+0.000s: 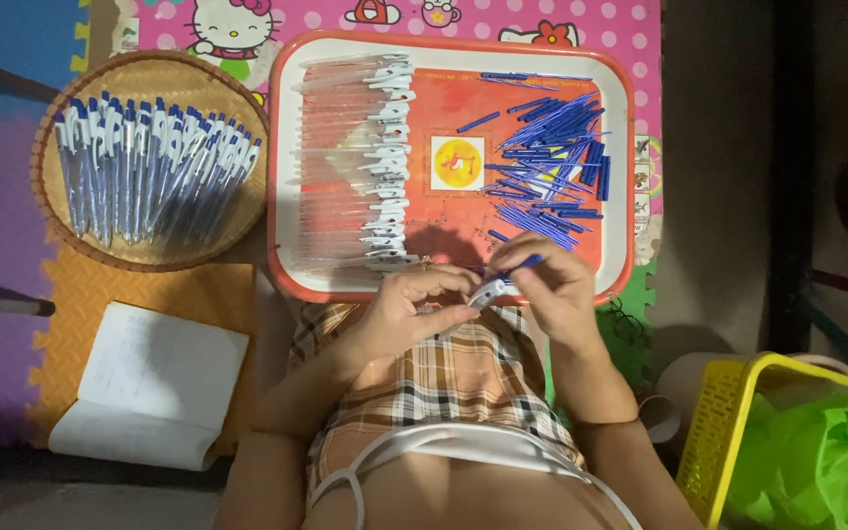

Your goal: The person assembles pens by inserting blue ink cartridges into clear plastic barrels. They pick up a barrel and a cartridge from a tray, insert the cartridge into the barrel, and place the assembled pen into a woven basket. The process is repeated continuously.

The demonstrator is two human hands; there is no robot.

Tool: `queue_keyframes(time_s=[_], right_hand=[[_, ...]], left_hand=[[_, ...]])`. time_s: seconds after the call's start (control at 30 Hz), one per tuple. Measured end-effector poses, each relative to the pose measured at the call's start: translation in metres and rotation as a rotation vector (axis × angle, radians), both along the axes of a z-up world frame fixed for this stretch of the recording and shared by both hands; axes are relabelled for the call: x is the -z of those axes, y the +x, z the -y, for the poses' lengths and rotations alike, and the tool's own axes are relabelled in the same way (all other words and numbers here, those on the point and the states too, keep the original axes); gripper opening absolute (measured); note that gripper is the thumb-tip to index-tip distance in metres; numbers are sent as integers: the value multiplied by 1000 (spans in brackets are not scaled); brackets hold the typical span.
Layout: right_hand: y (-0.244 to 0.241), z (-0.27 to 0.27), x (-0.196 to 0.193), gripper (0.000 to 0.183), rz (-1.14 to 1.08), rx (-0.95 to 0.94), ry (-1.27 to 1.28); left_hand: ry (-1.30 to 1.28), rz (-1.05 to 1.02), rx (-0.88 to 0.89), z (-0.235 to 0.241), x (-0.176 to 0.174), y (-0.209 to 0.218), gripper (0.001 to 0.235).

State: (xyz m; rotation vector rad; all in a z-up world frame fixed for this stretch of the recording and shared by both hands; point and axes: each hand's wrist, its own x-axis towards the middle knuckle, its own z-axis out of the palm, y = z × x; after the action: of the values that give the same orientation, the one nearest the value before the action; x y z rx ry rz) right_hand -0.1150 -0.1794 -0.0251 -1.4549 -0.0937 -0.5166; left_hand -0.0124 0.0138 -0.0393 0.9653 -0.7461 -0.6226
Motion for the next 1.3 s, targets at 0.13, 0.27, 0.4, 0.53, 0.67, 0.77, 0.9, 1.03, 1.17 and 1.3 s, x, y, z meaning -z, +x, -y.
queue_keyframes(time_s=[0.13, 0.27, 0.4, 0.53, 0.67, 0.77, 0.9, 1.03, 1.17, 1.3], right_hand=[[-5, 3, -21, 22, 90, 181, 139], [-2, 4, -41, 21, 135, 167, 107], [-1, 1, -40, 24, 140, 135, 103], [-1, -2, -43, 20, 86, 136, 38], [-1, 2, -44, 18, 71, 112, -15], [0, 4, -52, 12, 26, 43, -101], [6, 1, -59, 7, 42, -4, -146], [13, 4, -57, 7, 14, -62, -229], [18, 11, -52, 8, -66, -130, -186], [19, 19, -42, 6, -107, -147, -142]], left_hand=[[56, 23, -19, -6, -9, 1, 21], [130, 54, -32, -11, -12, -1, 24], [77, 107, -29, -11, -12, -2, 24], [86, 150, -56, -10, -14, -2, 23], [110, 198, -76, -11, -20, 1, 25], [99, 264, -126, -10, -12, -2, 23], [107, 296, -123, -12, -25, 0, 25], [114, 282, -130, -13, -30, -2, 25], [100, 289, -199, -11, -30, -10, 25], [103, 366, -286, -5, -7, -14, 26]])
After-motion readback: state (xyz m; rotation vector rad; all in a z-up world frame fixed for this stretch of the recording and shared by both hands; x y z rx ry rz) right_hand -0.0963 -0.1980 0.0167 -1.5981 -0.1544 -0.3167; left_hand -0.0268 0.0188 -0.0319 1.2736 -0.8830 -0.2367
